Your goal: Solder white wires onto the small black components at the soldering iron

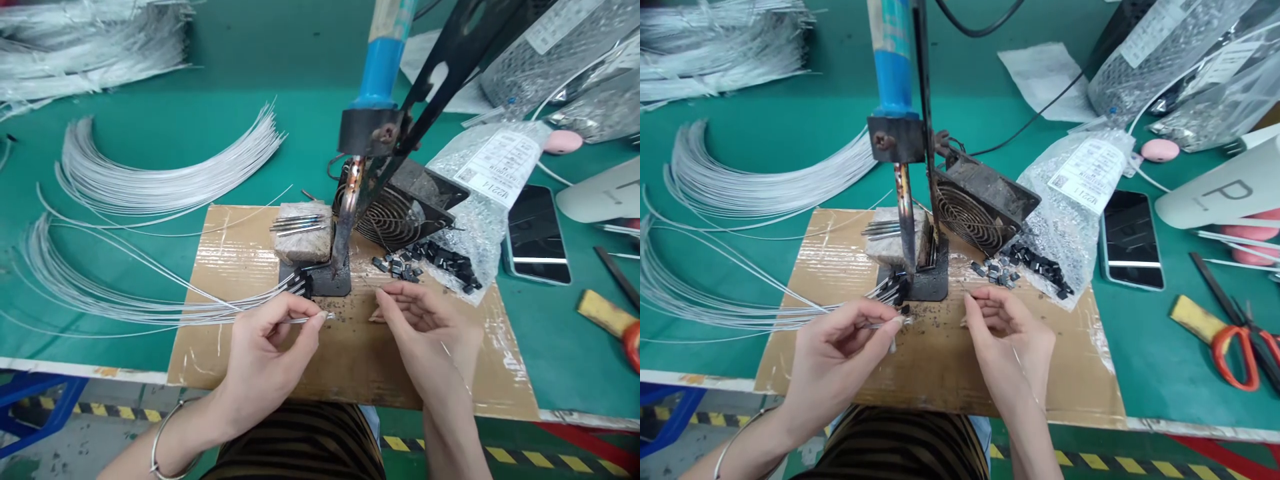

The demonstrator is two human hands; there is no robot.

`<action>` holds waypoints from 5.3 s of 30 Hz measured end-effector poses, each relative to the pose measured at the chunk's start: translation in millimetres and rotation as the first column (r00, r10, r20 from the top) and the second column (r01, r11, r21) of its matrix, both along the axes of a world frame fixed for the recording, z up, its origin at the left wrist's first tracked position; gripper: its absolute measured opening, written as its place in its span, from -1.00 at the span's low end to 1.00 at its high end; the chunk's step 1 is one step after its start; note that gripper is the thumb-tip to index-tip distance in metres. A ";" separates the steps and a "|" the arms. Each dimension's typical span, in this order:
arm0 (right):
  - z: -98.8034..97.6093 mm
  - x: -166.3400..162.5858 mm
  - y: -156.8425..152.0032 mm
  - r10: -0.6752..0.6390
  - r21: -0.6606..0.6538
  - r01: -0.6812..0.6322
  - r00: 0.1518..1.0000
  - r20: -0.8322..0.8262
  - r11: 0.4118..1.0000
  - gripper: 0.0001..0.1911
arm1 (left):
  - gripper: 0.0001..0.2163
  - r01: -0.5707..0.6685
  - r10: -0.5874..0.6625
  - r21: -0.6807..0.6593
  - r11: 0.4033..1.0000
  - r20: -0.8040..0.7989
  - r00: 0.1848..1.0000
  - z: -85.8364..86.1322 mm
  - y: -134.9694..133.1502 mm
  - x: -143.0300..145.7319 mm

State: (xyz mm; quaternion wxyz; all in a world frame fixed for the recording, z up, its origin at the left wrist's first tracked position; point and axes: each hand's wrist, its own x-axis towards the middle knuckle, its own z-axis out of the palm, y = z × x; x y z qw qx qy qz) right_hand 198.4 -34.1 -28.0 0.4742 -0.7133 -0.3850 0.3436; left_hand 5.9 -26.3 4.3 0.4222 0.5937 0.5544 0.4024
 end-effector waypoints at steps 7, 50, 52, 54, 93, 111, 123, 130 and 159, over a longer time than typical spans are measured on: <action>22.3 -20.5 -7.9 0.070 0.115 -0.041 0.963 -0.260 0.993 -0.95 | -0.91 0.011 -0.008 -0.162 0.987 0.017 1.000 4.4 1.4 -1.4; 23.6 -25.7 -20.4 0.230 0.138 -0.214 0.967 -0.111 0.967 -0.69 | -0.88 -0.004 0.076 -0.306 0.952 0.224 0.972 23.3 30.0 13.2; 26.0 -23.4 -16.8 0.269 0.179 -0.256 0.961 -0.056 0.950 -0.69 | -0.89 -0.010 0.084 -0.316 0.949 0.220 0.972 25.7 32.7 13.9; 28.1 -23.4 -13.7 0.275 0.219 -0.261 0.961 -0.034 0.940 -0.74 | -0.89 -0.013 0.087 -0.314 0.949 0.221 0.971 26.6 34.6 14.0; 41.3 -36.0 1.4 0.165 0.184 -0.120 0.952 -0.258 0.976 -0.79 | -0.90 -0.050 0.092 -0.241 0.969 0.168 0.982 30.5 46.7 14.7; 40.9 -36.7 1.2 0.179 0.194 -0.133 0.954 -0.240 0.972 -0.79 | -0.89 -0.058 0.091 -0.206 0.977 0.153 0.984 28.1 45.1 13.4; 40.5 -38.8 1.0 0.168 0.219 -0.116 0.958 -0.232 0.969 -0.76 | -0.90 -0.043 0.070 -0.187 0.981 0.141 0.987 25.9 45.3 13.2; 39.9 -40.2 1.1 0.161 0.241 -0.104 0.959 -0.233 0.965 -0.77 | -0.90 -0.044 0.069 -0.161 0.986 0.152 0.986 25.6 43.7 12.4; 40.2 -41.6 0.8 0.144 0.213 -0.094 0.962 -0.232 0.973 -0.76 | -0.90 -0.039 0.063 -0.183 0.982 0.123 0.990 26.3 42.4 11.5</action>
